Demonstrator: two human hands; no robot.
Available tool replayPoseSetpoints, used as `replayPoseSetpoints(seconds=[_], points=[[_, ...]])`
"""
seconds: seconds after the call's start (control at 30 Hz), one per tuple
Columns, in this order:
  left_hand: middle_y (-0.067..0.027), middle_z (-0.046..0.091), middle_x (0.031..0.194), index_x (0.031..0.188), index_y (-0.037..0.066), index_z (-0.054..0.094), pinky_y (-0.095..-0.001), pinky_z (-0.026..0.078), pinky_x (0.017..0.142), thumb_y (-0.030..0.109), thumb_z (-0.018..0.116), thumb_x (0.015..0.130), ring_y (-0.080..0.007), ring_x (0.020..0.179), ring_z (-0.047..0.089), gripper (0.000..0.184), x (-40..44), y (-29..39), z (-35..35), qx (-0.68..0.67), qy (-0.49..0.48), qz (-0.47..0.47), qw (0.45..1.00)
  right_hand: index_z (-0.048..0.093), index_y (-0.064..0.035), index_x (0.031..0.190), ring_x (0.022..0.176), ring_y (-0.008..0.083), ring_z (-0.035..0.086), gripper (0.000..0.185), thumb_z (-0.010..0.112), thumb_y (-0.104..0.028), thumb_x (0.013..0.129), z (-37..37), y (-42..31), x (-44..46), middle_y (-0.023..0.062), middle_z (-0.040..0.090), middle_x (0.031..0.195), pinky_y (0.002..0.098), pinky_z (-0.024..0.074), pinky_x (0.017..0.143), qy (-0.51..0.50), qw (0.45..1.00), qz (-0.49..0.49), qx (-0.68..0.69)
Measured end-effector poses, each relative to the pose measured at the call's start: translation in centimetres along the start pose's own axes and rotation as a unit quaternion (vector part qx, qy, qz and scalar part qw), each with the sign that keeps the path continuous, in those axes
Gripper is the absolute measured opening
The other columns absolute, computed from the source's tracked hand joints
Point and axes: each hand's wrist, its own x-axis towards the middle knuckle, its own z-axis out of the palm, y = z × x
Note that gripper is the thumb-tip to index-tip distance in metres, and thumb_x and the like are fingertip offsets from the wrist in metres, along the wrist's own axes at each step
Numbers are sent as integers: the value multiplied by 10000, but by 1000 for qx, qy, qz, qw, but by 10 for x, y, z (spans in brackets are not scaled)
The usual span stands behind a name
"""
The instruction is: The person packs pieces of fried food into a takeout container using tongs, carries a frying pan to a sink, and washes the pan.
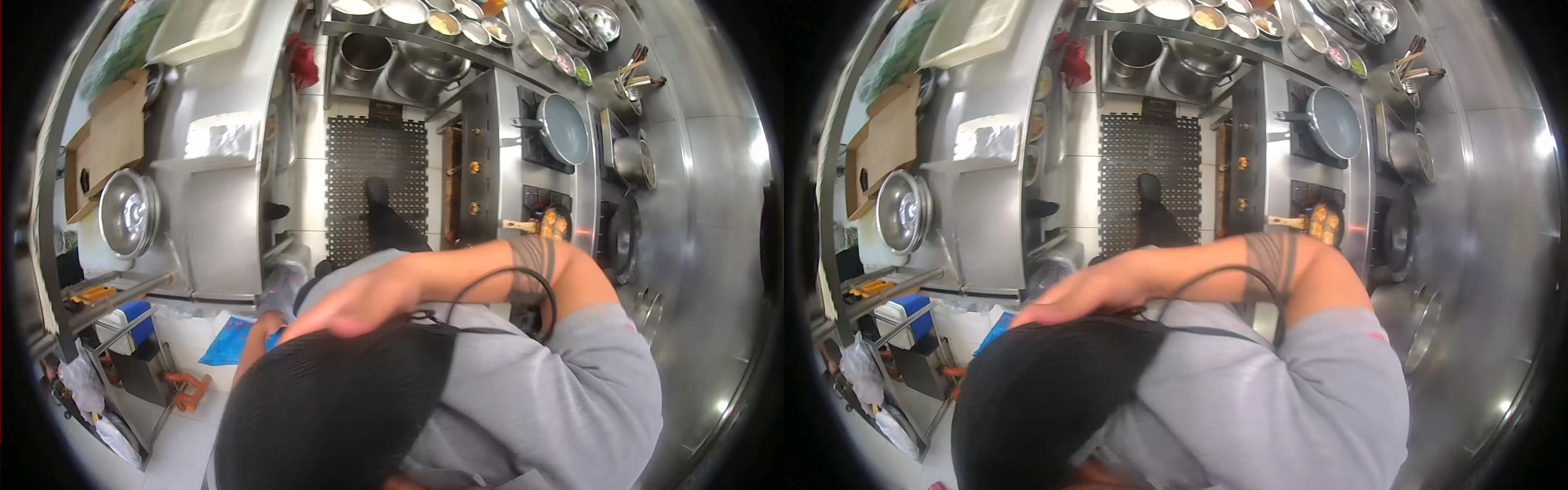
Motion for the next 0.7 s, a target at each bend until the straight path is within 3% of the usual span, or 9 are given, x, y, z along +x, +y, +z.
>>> replayPoseSetpoints(seconds=[0.07, 0.13, 0.23, 0.3, 0.43, 0.53, 0.63, 0.7], points=[[-212, 661, 1137, 1128, 102, 686, -484, 510, 919, 396, 639, 839, -370, 1074, 644, 416, -12, 51, 4, -62, 50, 1, 997, 370, 38, 1464, 1360, 167, 379, 599, 434, -388, 1048, -6, -46, -10, 123, 452, 1459, 320, 270, 1135, 35, 989, 100, 103], [-210, 657, 1137, 1133, 99, 678, -484, 512, 912, 390, 629, 846, -369, 1069, 644, 412, -20, 103, -3, -136, 101, -4, 986, 479, -13, 1401, 1254, 105, 447, 444, 447, -293, 1058, -11, -82, -8, 45, 529, 1367, 277, 328, 1067, 64, 984, 120, 115], [-207, 651, 1136, 1141, 95, 665, -485, 516, 902, 381, 614, 857, -368, 1062, 645, 406, -34, 176, -25, -245, 175, -17, 954, 589, -53, 1273, 1134, 100, 499, 376, 500, -326, 1031, -17, -119, 4, 18, 596, 1226, 274, 370, 991, -3, 982, 84, 167], [-206, 647, 1136, 1146, 93, 657, -485, 519, 894, 374, 604, 864, -367, 1058, 646, 402, -42, 213, -43, -313, 230, -19, 921, 692, -79, 1114, 1002, 105, 621, 287, 578, -304, 976, -18, -144, 7, 7, 687, 1107, 274, 472, 872, 36, 992, 93, 77], [-202, 639, 1135, 1157, 87, 640, -486, 524, 880, 362, 583, 879, -365, 1048, 647, 395, -76, 266, -72, -407, 312, -32, 858, 706, -78, 1045, 932, 128, 648, 256, 610, -277, 916, -29, -163, 22, 13, 709, 1031, 269, 481, 823, -41, 997, 51, 36], [-200, 633, 1134, 1165, 83, 628, -486, 528, 869, 352, 568, 890, -364, 1041, 647, 389, -94, 290, -94, -455, 353, -39, 817, 718, -74, 977, 910, 156, 660, 288, 613, -327, 889, -46, -193, 25, 14, 724, 978, 271, 492, 798, -69, 997, -31, -10], [-197, 627, 1134, 1173, 79, 615, -487, 532, 859, 343, 553, 901, -363, 1034, 648, 383, -107, 301, -128, -486, 389, -29, 782, 726, -71, 965, 903, 139, 658, 299, 623, -338, 878, -61, -230, 27, 11, 725, 974, 267, 494, 794, -83, 996, 9, -26], [-195, 622, 1133, 1178, 77, 607, -487, 535, 852, 337, 543, 909, -362, 1030, 649, 380, -115, 305, -157, -500, 418, -7, 759, 736, -73, 975, 880, 118, 650, 293, 654, -325, 850, -69, -236, 30, 8, 724, 961, 260, 495, 786, -80, 997, -17, -15]])
